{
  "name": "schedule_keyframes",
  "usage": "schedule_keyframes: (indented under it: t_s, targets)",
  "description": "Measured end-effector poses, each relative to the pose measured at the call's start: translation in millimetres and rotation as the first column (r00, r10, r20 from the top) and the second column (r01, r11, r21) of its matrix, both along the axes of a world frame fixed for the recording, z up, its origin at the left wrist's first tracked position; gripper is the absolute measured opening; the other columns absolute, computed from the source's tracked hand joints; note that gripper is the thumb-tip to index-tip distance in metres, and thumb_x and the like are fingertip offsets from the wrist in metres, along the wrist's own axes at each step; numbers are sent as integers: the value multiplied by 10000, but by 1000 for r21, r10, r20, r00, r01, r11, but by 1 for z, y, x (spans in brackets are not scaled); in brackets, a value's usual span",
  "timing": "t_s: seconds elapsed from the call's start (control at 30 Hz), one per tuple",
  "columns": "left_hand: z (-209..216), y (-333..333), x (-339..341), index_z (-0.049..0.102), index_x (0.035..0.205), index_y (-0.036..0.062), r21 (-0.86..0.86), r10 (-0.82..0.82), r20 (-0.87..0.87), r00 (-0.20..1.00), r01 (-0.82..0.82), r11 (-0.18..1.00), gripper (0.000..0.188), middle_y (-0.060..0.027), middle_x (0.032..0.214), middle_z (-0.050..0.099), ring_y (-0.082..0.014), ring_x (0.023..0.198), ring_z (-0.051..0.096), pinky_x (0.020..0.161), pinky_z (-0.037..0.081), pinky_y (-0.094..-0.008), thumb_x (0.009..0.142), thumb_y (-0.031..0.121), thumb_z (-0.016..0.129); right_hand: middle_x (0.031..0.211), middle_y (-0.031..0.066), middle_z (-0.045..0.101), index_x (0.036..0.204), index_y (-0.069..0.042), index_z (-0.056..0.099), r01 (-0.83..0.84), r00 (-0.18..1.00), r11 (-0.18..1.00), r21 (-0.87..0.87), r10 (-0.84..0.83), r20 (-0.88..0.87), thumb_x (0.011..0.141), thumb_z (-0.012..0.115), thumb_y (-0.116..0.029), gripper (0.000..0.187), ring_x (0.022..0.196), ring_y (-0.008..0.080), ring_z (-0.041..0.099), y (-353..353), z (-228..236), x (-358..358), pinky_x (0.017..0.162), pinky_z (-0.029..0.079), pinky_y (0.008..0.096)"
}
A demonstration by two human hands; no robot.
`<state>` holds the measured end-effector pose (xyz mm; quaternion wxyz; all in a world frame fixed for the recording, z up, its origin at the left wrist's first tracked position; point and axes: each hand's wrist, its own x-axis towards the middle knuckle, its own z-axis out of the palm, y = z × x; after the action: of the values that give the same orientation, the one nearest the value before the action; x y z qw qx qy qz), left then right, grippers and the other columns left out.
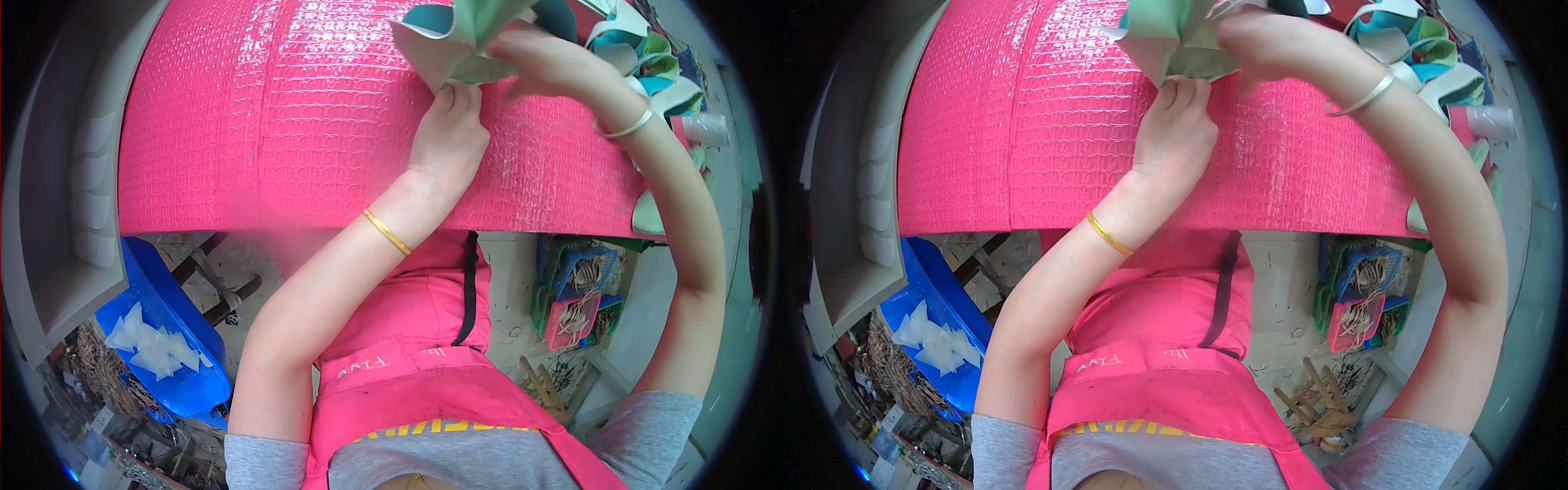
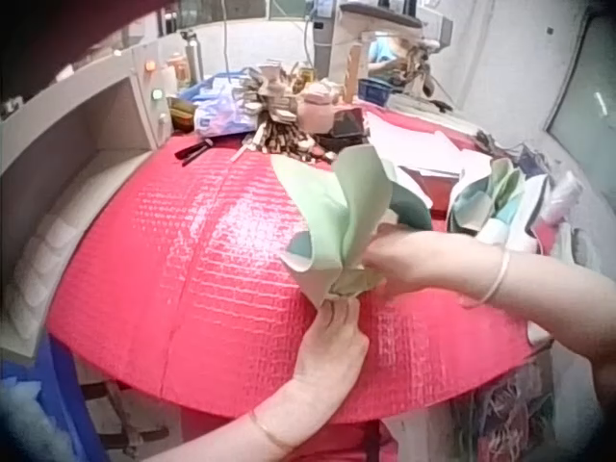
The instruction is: Applying adhesive reinforcements and backing material to a light green shoe upper component.
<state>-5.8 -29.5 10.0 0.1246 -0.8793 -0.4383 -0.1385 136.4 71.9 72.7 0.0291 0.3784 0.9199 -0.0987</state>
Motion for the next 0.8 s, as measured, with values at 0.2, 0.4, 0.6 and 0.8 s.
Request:
schedule_keyframes:
  t_s: [0.2,0.4,0.6,0.8]
  targets:
    - [-16,3,-4,561,986,-44,-1,39,111,993,-39,999,324,-96,928,485,-226,914,469,814,395,-311,746,173,553,829,164,592,877,-45,593,-34,944,999,29,23,330,649,619,-53,229,773,299,581,0,-5,-21,691,465,340]
    - [-19,2,-13,523,1070,-27,-96,78,339,937,-49,994,388,-73,882,467,-216,826,470,739,417,-325,748,187,560,827,159,619,921,4,597,630,749,614,-475,-643,162,765,492,-106,218,714,229,588,7,18,-51,650,463,313]
    - [-13,9,4,551,1068,39,-103,113,258,959,-90,991,349,-59,885,465,-218,813,462,716,412,-341,754,190,576,854,169,615,935,-12,601,187,903,979,-82,-138,407,779,491,-130,224,786,268,595,18,-4,-38,726,459,342]
    - [-16,11,8,567,1038,45,-93,145,371,917,-119,989,338,-38,909,487,-210,845,460,742,390,-347,737,198,585,865,175,617,932,-7,610,140,961,988,-68,-119,248,755,540,-146,235,794,271,599,26,-26,-30,724,462,321]
